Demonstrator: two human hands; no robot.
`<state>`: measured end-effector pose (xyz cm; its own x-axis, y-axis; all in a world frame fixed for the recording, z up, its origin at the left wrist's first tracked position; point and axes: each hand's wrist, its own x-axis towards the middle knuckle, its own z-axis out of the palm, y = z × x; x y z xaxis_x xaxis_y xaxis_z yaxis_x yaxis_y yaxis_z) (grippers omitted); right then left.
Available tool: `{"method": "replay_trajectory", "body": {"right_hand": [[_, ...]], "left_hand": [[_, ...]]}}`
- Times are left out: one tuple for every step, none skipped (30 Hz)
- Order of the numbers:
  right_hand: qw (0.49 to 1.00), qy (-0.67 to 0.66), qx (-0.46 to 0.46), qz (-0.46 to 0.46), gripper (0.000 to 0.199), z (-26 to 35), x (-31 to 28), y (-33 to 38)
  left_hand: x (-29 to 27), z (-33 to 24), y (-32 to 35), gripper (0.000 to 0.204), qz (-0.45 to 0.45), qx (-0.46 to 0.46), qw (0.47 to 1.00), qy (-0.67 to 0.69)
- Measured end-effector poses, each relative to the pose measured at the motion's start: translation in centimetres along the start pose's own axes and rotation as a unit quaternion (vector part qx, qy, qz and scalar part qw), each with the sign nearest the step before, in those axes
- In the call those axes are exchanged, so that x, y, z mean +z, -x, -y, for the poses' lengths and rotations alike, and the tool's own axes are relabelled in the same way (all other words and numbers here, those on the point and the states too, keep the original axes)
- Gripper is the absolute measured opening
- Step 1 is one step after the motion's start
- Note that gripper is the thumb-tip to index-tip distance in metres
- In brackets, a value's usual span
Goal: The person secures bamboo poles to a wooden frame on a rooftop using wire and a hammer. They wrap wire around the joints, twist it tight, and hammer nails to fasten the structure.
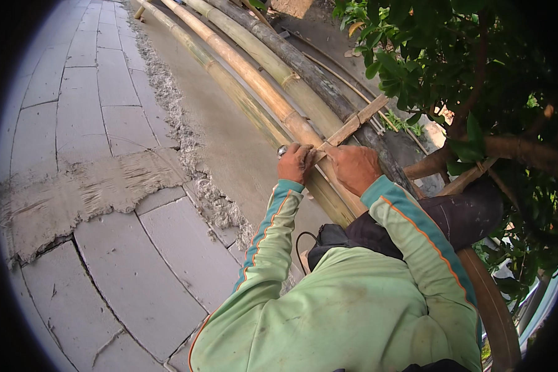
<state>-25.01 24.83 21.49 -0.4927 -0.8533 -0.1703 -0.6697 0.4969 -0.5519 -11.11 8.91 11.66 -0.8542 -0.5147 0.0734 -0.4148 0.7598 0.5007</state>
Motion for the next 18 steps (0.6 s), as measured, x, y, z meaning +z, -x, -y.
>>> {"method": "replay_trajectory", "body": {"right_hand": [[1.000, 0.011, 0.000, -0.002, 0.017, 0.0, 0.2, -0.1], [1.000, 0.013, 0.004, -0.001, 0.018, -0.1, 0.6, -0.2], [1.000, 0.015, 0.009, 0.000, 0.018, -0.2, 1.0, -0.3], [1.000, 0.016, 0.014, 0.000, 0.018, -0.3, 1.4, -0.5], [1.000, 0.011, 0.019, 0.001, 0.018, -0.5, 1.7, -0.6], [1.000, 0.005, 0.022, 0.003, 0.018, -0.7, 2.2, -0.7], [1.000, -0.003, 0.024, 0.005, 0.018, -0.7, 2.6, -0.8], [1.000, -0.008, 0.029, 0.007, 0.018, -0.6, 2.9, -0.9], [0.999, -0.014, 0.035, 0.008, 0.018, -0.7, 3.2, -1.0], [0.999, -0.012, 0.045, 0.013, 0.017, -0.8, 3.4, -1.2], [0.999, -0.010, 0.047, 0.023, 0.017, -0.9, 3.4, -1.2], [0.998, -0.009, 0.048, 0.032, 0.017, -0.8, 3.4, -1.1], [0.998, -0.008, 0.052, 0.037, 0.017, -0.6, 3.3, -1.2], [0.999, -0.010, 0.033, 0.019, 0.017, -0.4, 3.4, -1.4], [1.000, -0.007, 0.020, 0.004, 0.016, -0.6, 3.8, -1.2], [1.000, -0.005, 0.007, -0.007, 0.016, -1.0, 4.3, -0.8], [1.000, 0.001, 0.014, 0.002, 0.017, -1.2, 4.2, -0.5], [1.000, 0.007, 0.018, 0.010, 0.018, -1.1, 3.8, -0.7]], "left_hand": [[-0.2, -0.2, 0.4, 0.025, -0.043, -0.013, 0.999, 0.022], [-0.8, -1.1, 0.8, 0.029, -0.084, -0.024, 0.995, 0.043], [-1.0, -1.6, 2.2, 0.033, -0.095, -0.052, 0.992, 0.066], [-1.3, -2.0, 3.5, 0.036, -0.107, -0.079, 0.987, 0.090], [-1.4, -2.1, 6.1, 0.039, -0.091, -0.125, 0.982, 0.111], [0.3, -0.4, 9.3, 0.035, -0.097, -0.173, 0.963, 0.184], [2.6, 1.7, 12.4, 0.031, -0.101, -0.220, 0.937, 0.253], [3.8, 2.4, 14.3, 0.032, -0.093, -0.275, 0.916, 0.277], [5.0, 2.7, 15.8, 0.032, -0.084, -0.329, 0.892, 0.300], [6.7, 3.2, 16.6, 0.033, -0.071, -0.383, 0.861, 0.328], [8.8, 4.0, 17.2, 0.037, -0.064, -0.387, 0.870, 0.297], [10.8, 5.0, 17.6, 0.040, -0.057, -0.390, 0.880, 0.265], [12.5, 6.6, 17.4, 0.044, -0.048, -0.389, 0.890, 0.232], [14.4, 9.1, 16.6, 0.048, -0.073, -0.370, 0.870, 0.318], [16.0, 10.0, 15.3, 0.047, -0.072, -0.363, 0.837, 0.404], [16.9, 10.8, 14.0, 0.046, -0.052, -0.370, 0.794, 0.481], [17.3, 11.0, 12.8, 0.045, -0.022, -0.383, 0.763, 0.520], [17.5, 11.3, 11.6, 0.045, 0.007, -0.395, 0.731, 0.556]]}}
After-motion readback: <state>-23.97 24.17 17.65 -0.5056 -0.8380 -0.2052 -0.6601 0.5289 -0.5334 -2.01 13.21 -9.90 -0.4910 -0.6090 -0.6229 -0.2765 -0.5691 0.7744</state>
